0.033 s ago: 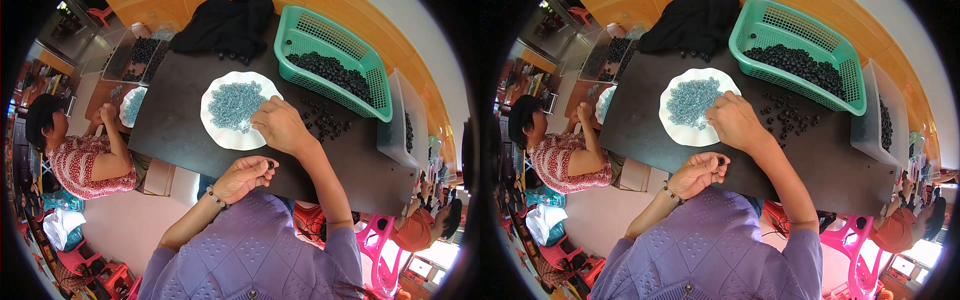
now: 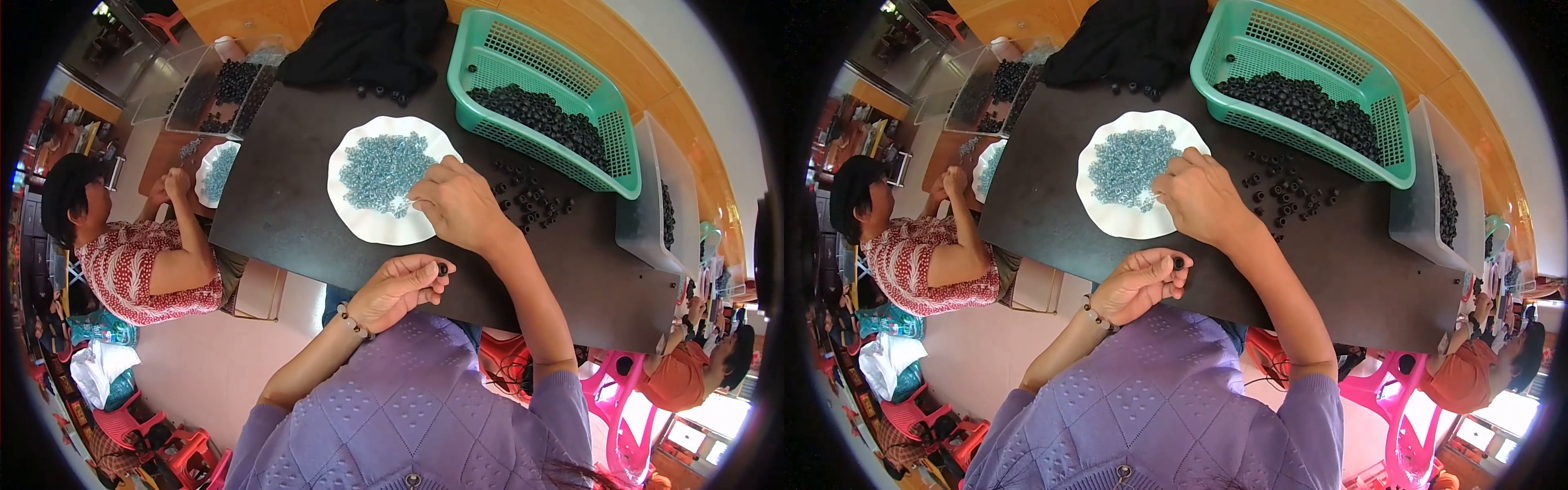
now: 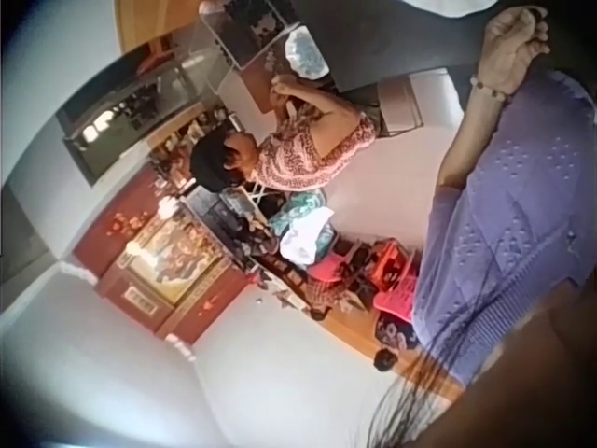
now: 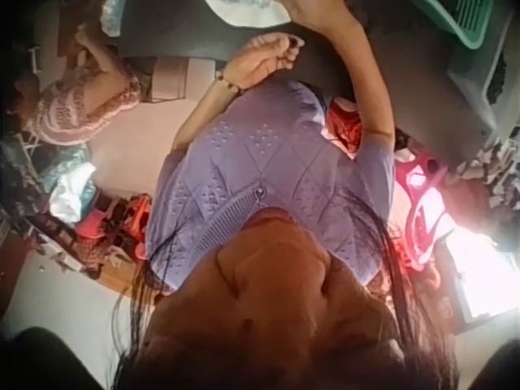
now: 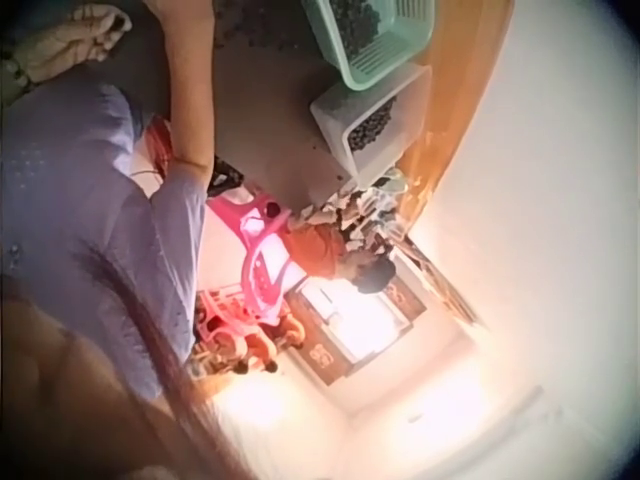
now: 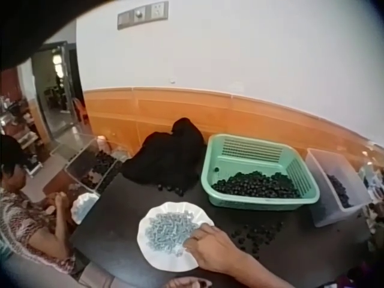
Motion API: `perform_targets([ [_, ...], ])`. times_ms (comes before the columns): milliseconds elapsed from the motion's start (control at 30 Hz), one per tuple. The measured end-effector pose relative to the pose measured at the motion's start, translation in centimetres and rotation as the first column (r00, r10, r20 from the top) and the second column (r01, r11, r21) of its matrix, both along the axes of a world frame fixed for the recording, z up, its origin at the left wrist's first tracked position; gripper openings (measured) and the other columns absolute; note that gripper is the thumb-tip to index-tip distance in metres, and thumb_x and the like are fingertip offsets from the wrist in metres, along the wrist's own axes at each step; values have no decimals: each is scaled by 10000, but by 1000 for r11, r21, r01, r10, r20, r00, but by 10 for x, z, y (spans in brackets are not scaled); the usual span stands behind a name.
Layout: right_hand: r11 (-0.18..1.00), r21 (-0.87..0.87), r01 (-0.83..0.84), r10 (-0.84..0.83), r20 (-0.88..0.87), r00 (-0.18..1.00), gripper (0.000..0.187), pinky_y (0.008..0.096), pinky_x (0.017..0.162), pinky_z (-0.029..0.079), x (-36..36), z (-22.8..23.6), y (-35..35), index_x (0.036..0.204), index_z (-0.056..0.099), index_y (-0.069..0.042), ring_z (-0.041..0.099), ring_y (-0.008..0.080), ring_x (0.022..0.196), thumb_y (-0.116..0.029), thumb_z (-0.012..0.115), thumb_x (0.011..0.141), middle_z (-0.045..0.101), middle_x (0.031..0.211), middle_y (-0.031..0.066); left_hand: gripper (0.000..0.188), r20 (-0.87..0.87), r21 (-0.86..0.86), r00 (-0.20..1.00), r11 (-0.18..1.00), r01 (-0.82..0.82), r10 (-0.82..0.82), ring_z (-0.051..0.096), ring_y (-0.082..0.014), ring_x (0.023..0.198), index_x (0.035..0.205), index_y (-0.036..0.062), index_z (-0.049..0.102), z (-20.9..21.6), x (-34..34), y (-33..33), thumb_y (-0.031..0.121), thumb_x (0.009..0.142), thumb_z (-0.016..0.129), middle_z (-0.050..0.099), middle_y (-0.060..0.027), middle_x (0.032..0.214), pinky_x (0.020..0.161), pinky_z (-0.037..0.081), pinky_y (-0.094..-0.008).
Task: Sorting small round hardware parts into containers on a production floor.
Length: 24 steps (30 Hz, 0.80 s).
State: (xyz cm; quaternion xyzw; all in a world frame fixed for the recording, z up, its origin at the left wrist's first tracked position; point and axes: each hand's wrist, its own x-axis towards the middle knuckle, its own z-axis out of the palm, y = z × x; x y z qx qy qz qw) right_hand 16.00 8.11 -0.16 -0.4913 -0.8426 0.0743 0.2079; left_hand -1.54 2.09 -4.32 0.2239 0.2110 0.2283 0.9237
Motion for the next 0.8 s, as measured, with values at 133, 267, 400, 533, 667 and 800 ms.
perform_targets([
  [133, 1000, 23, -3, 5, -67, 998, 103, 357, 710, 440, -2, -2, 2, 806, 679, -78, 532, 246, 791, -80, 654, 706, 591, 774, 52, 283, -6, -10, 1000, 1000, -1, 1, 544, -129, 796, 1075, 7, 592, 0, 2, 1, 244, 929, 545, 578, -29, 877, 753, 457, -285],
  [267, 1000, 10, -6, 6, -33, 999, 131, 358, 718, 434, -3, -1, 3, 824, 679, -82, 530, 244, 796, -82, 671, 693, 589, 778, 49, 285, 3, 1, 1000, 1000, 2, -2, 545, -130, 794, 1075, 7, 593, -1, 1, 1, 247, 928, 546, 579, -28, 877, 752, 456, -285],
  [400, 999, 34, -6, 7, -51, 999, 134, 357, 727, 426, -2, -1, 3, 822, 669, -85, 527, 242, 806, -102, 681, 690, 587, 779, 44, 286, 3, -5, 1000, 1000, 3, -3, 547, -129, 792, 1079, 8, 592, -1, 1, 1, 246, 928, 547, 581, -28, 883, 751, 458, -284],
  [533, 997, 74, -1, 6, -71, 997, 126, 352, 716, 418, 2, 2, 0, 809, 661, -92, 525, 237, 810, -124, 689, 690, 584, 779, 40, 282, 9, -3, 1000, 1000, 2, -2, 550, -127, 792, 1085, 8, 592, 0, 1, 1, 239, 928, 547, 583, -30, 891, 749, 462, -282],
  [667, 998, 59, -9, 10, -30, 1000, 113, 351, 710, 414, 2, 2, -1, 791, 660, -94, 524, 233, 807, -138, 691, 692, 584, 777, 37, 278, 17, 1, 1000, 1000, -3, 3, 551, -125, 791, 1086, 8, 592, -1, 1, 1, 233, 930, 545, 583, -32, 893, 750, 464, -280],
  [800, 995, 95, 5, -1, -38, 999, 81, 349, 713, 411, -1, -7, 1, 748, 646, -84, 522, 231, 801, -137, 684, 700, 578, 767, 38, 280, 17, -8, 1000, 1000, -3, 3, 552, -125, 791, 1090, 4, 587, 0, 1, 1, 230, 933, 539, 582, -33, 890, 744, 466, -277],
])
